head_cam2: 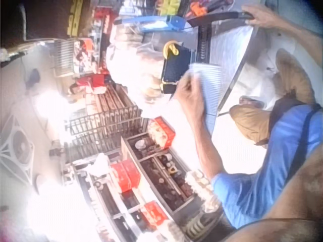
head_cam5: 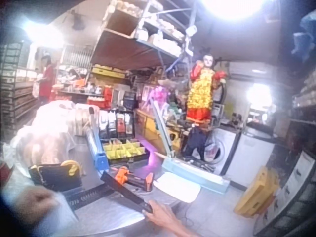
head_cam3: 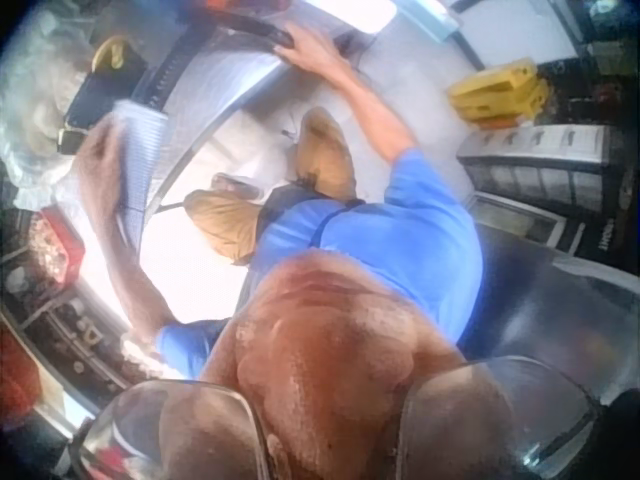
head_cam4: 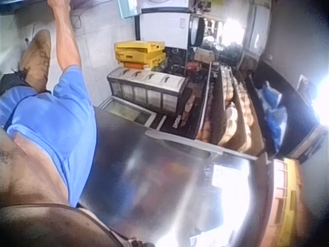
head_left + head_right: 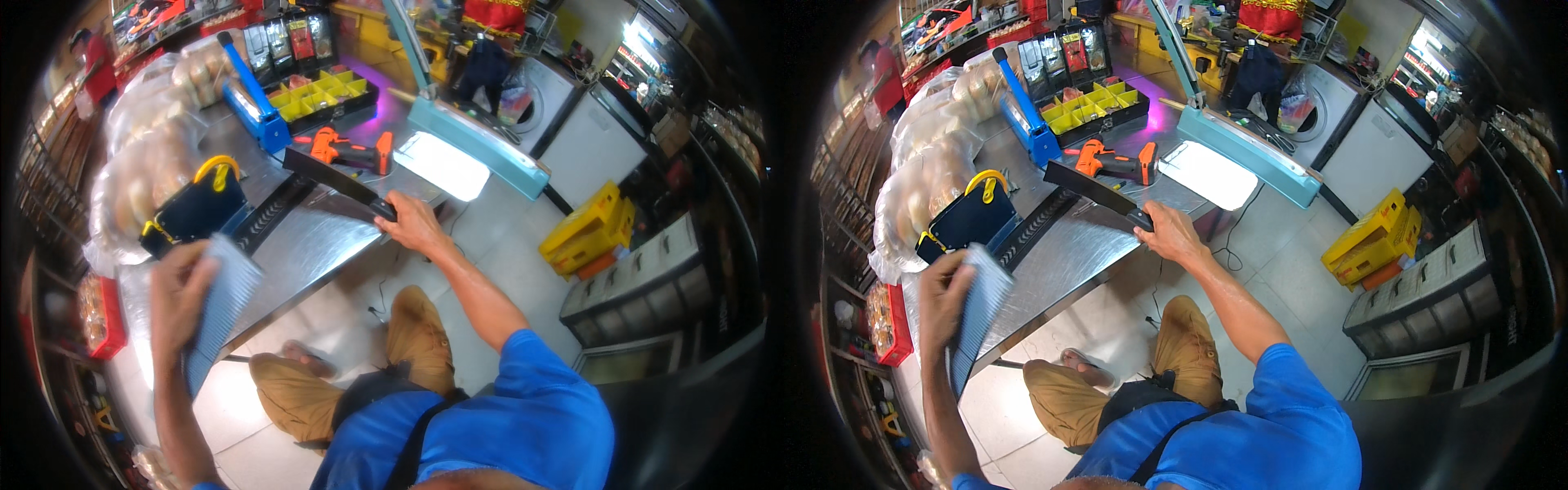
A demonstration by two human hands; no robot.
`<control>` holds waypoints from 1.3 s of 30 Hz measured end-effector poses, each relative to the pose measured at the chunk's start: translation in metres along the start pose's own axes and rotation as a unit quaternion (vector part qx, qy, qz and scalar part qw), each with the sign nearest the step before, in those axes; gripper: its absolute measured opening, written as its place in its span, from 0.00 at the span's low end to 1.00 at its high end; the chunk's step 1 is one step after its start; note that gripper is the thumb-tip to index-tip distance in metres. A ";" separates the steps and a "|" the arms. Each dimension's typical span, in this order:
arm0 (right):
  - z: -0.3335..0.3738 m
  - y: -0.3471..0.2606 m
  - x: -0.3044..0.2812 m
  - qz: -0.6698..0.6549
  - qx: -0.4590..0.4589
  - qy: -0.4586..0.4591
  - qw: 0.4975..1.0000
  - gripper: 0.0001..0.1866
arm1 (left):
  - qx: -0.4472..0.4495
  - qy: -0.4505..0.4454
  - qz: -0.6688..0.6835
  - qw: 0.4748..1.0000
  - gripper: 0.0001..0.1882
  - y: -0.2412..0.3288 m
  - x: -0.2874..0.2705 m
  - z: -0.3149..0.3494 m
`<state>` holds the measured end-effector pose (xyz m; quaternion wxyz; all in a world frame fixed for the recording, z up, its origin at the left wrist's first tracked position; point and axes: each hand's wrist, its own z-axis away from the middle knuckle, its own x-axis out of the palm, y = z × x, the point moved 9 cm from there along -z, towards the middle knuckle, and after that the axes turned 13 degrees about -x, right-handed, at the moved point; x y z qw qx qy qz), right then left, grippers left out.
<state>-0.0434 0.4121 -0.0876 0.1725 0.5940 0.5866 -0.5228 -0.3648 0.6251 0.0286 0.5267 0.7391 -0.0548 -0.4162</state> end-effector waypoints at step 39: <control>0.033 -0.136 0.036 -0.408 -0.069 0.004 0.910 0.15 | 0.145 0.206 -0.368 0.895 0.22 -0.164 -0.039 0.081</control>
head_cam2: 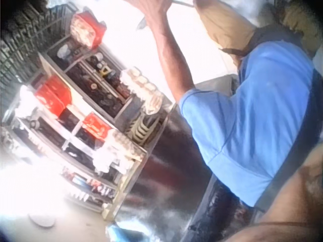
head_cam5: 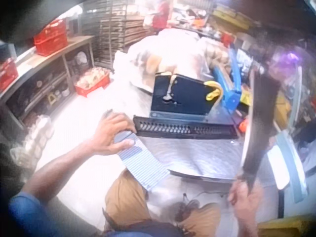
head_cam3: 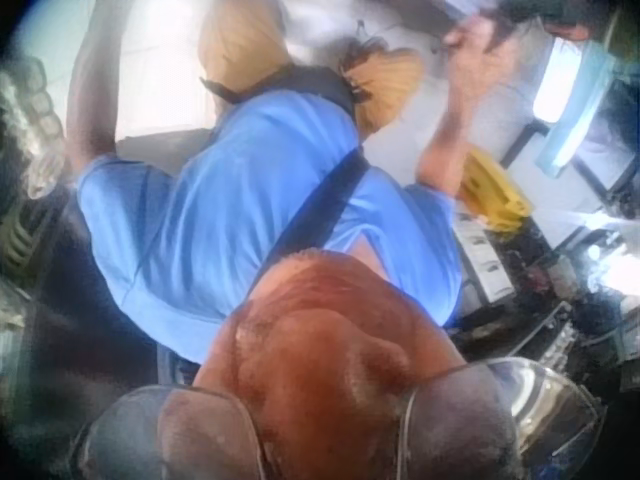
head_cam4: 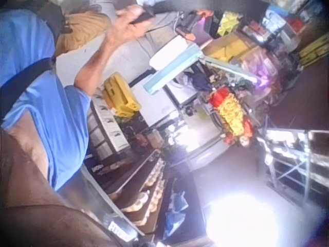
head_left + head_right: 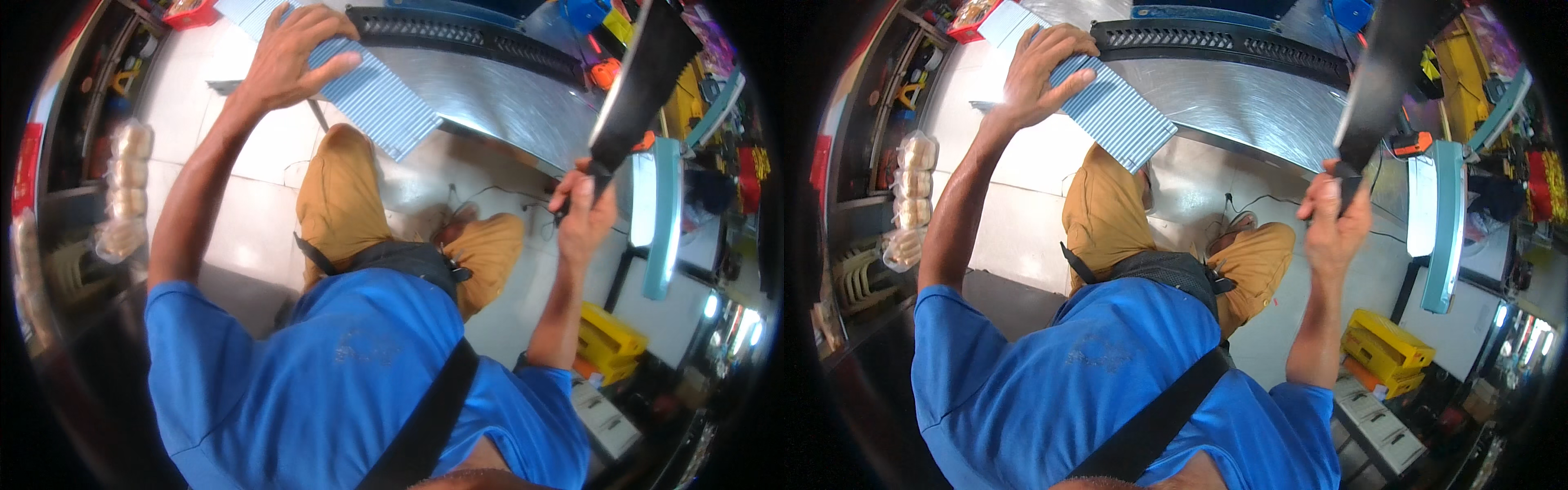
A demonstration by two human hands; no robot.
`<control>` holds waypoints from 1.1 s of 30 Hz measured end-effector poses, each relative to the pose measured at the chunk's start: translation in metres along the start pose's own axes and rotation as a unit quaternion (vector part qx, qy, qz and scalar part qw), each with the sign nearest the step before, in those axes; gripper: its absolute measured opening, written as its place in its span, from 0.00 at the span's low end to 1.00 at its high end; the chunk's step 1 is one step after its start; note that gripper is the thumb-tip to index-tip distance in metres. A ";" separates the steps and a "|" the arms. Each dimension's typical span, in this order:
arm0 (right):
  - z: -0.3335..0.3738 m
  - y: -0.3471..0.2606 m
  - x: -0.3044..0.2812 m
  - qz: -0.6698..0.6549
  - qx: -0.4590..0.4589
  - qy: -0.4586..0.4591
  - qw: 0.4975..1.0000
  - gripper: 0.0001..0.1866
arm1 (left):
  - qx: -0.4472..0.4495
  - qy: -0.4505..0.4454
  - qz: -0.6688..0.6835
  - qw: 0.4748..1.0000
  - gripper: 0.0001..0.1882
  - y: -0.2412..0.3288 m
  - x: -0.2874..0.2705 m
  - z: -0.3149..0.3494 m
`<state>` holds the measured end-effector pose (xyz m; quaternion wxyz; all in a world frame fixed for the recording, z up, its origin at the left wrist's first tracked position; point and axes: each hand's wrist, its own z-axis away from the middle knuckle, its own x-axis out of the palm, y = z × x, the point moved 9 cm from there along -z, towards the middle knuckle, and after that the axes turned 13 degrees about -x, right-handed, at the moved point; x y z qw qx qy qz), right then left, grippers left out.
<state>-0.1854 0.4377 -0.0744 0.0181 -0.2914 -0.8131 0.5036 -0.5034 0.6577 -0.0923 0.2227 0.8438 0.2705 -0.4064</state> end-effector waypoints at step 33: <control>-0.079 0.028 0.149 0.101 -0.059 -0.283 0.952 0.33 | -0.048 -0.115 0.082 0.989 0.22 -0.043 0.002 -0.017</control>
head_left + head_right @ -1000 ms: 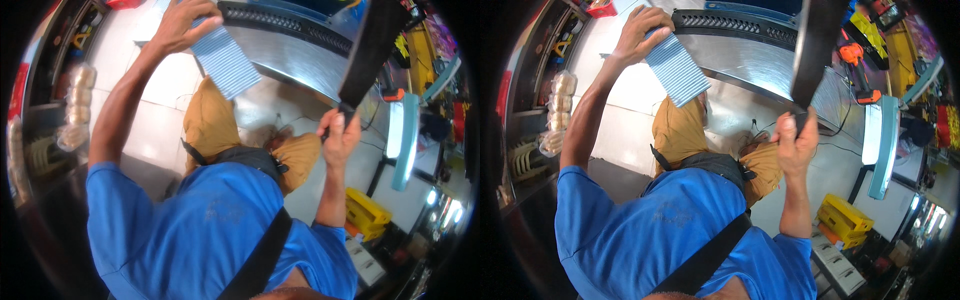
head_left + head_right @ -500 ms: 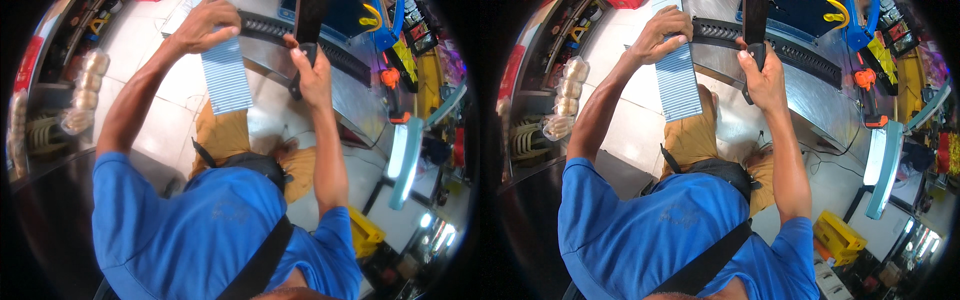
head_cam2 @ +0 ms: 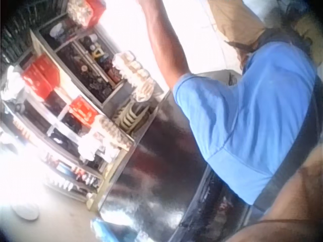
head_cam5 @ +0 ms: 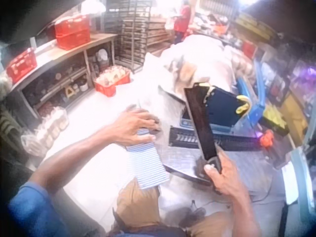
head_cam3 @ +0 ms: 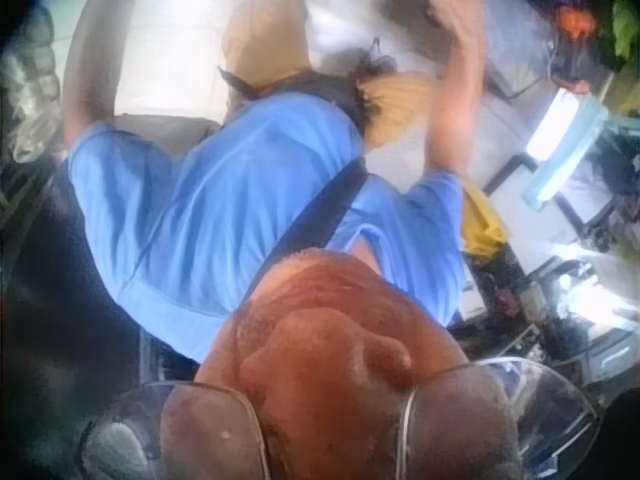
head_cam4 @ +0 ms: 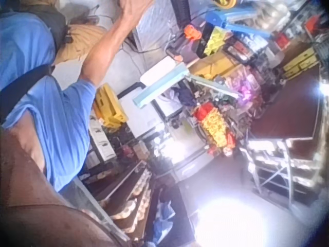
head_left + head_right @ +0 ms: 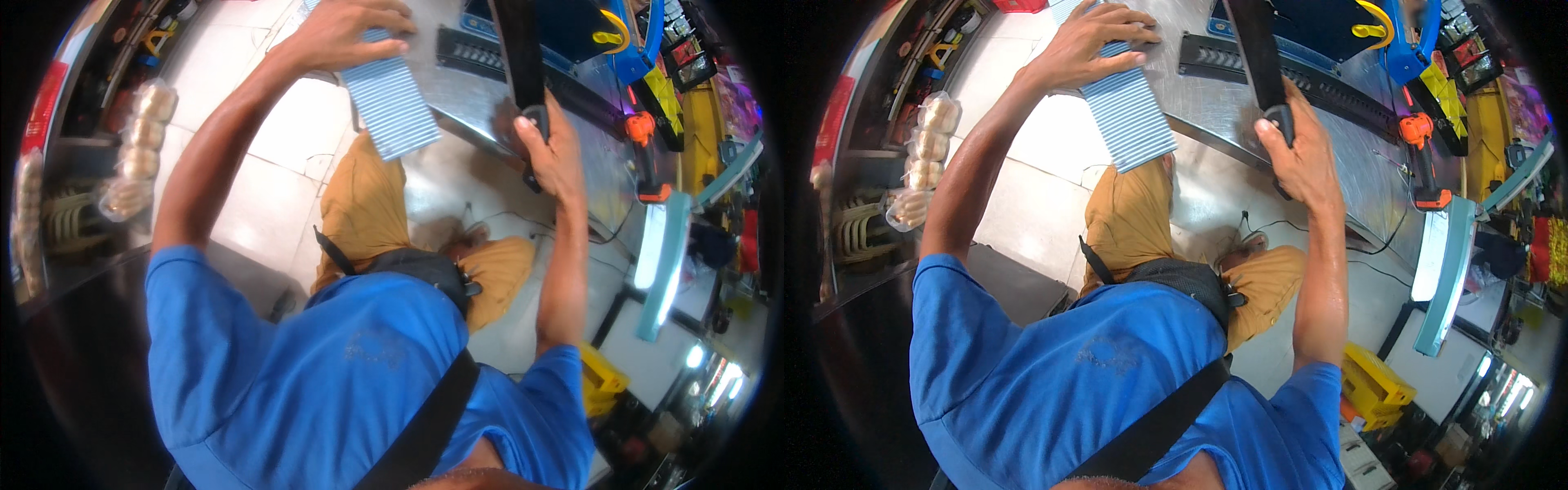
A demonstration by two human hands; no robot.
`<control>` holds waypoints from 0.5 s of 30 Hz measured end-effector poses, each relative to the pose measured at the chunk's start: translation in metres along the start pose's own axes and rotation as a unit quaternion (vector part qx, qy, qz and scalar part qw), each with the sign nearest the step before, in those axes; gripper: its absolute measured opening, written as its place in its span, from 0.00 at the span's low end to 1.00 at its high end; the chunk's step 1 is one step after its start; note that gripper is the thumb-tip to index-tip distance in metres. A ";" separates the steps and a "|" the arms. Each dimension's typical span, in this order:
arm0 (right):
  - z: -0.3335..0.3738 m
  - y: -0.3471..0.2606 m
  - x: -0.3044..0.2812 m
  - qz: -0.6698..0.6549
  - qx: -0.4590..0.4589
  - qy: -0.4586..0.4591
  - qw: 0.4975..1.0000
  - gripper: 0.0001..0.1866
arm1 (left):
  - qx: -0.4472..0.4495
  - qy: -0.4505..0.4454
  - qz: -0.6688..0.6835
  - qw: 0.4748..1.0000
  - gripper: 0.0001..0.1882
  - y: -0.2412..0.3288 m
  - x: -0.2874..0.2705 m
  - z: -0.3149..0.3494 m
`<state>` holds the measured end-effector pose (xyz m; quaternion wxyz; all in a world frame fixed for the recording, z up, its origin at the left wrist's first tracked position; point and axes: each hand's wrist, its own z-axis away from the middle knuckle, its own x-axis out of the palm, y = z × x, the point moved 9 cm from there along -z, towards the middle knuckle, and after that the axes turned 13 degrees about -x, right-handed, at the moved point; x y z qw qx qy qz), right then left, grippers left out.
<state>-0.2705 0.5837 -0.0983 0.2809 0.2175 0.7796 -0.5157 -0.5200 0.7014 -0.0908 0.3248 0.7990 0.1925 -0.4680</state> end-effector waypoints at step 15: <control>0.070 -0.068 0.040 -0.026 0.096 0.103 0.990 0.09 | -0.320 0.202 -0.008 0.926 0.36 -0.092 -0.016 -0.045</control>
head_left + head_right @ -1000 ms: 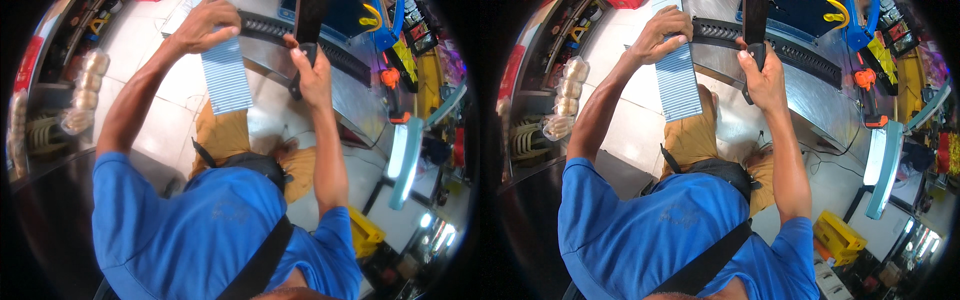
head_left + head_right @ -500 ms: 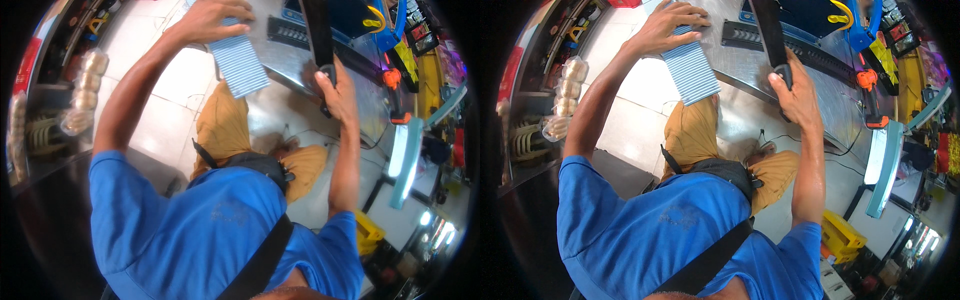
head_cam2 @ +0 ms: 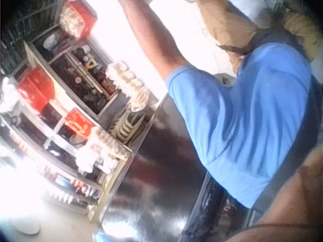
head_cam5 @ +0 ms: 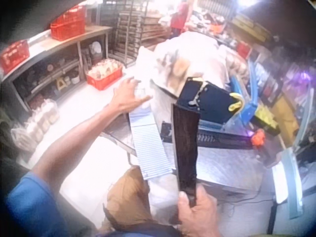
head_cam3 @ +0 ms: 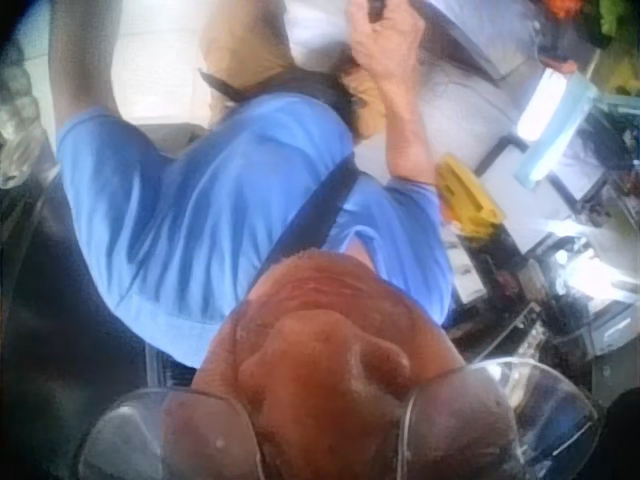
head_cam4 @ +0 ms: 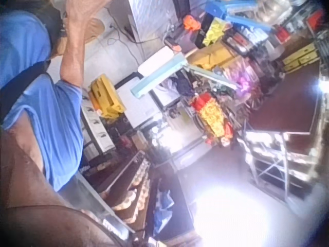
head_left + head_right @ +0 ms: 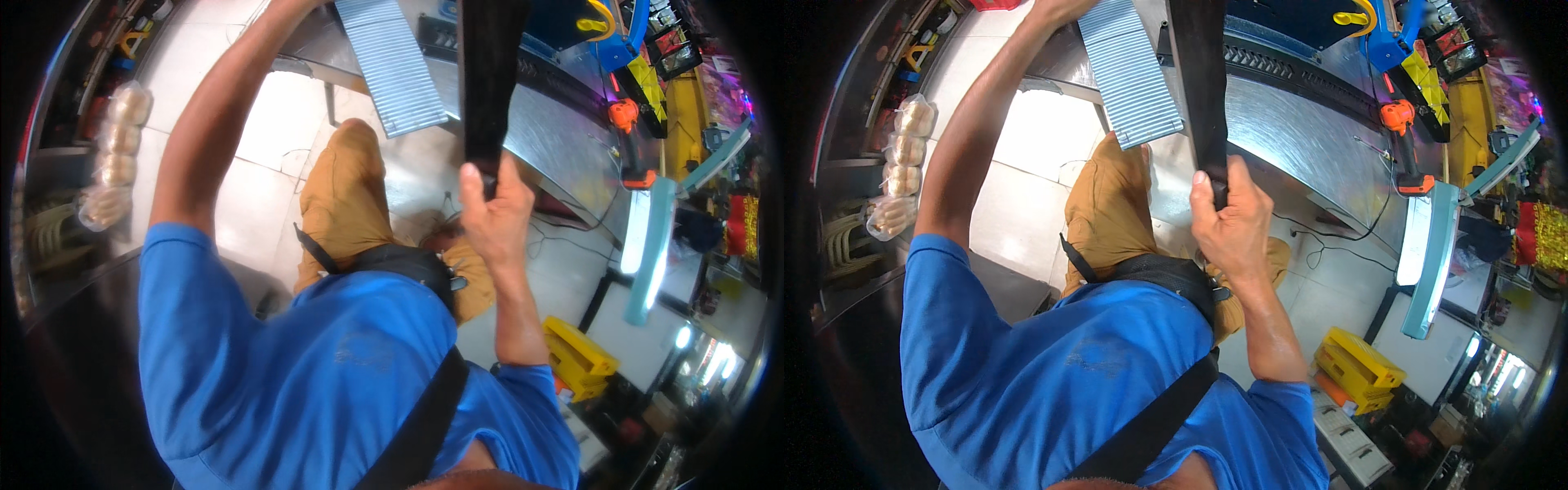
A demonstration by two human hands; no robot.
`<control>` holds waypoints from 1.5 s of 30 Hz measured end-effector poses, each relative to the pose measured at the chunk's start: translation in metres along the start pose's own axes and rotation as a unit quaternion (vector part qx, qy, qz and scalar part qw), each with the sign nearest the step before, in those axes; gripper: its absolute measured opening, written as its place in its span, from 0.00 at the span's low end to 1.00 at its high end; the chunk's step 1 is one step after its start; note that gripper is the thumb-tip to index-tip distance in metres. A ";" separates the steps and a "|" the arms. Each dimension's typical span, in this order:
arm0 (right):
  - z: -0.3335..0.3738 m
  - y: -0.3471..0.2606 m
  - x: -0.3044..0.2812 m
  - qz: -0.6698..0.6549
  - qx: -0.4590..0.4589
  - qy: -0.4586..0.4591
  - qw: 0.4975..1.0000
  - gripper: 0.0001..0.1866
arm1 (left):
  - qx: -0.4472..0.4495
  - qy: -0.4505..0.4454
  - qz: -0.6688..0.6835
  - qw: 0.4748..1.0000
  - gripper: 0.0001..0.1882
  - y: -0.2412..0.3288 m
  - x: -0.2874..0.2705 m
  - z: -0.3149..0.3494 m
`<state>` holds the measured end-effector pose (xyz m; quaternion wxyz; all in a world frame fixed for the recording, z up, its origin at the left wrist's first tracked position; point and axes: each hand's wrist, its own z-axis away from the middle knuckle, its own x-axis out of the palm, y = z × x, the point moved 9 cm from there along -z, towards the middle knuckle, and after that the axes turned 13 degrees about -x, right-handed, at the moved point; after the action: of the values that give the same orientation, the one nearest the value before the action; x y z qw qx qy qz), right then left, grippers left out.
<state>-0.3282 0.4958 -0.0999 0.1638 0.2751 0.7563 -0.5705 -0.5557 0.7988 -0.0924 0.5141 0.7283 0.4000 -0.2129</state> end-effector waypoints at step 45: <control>-0.018 0.003 0.029 0.079 -0.011 -0.071 0.994 0.08 | -0.072 -0.078 -0.054 0.993 0.52 -0.026 0.063 -0.078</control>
<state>-0.3484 0.5204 -0.1127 0.2646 0.2914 0.7252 -0.5650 -0.5470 0.8976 -0.1228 0.5829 0.6477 0.4118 -0.2668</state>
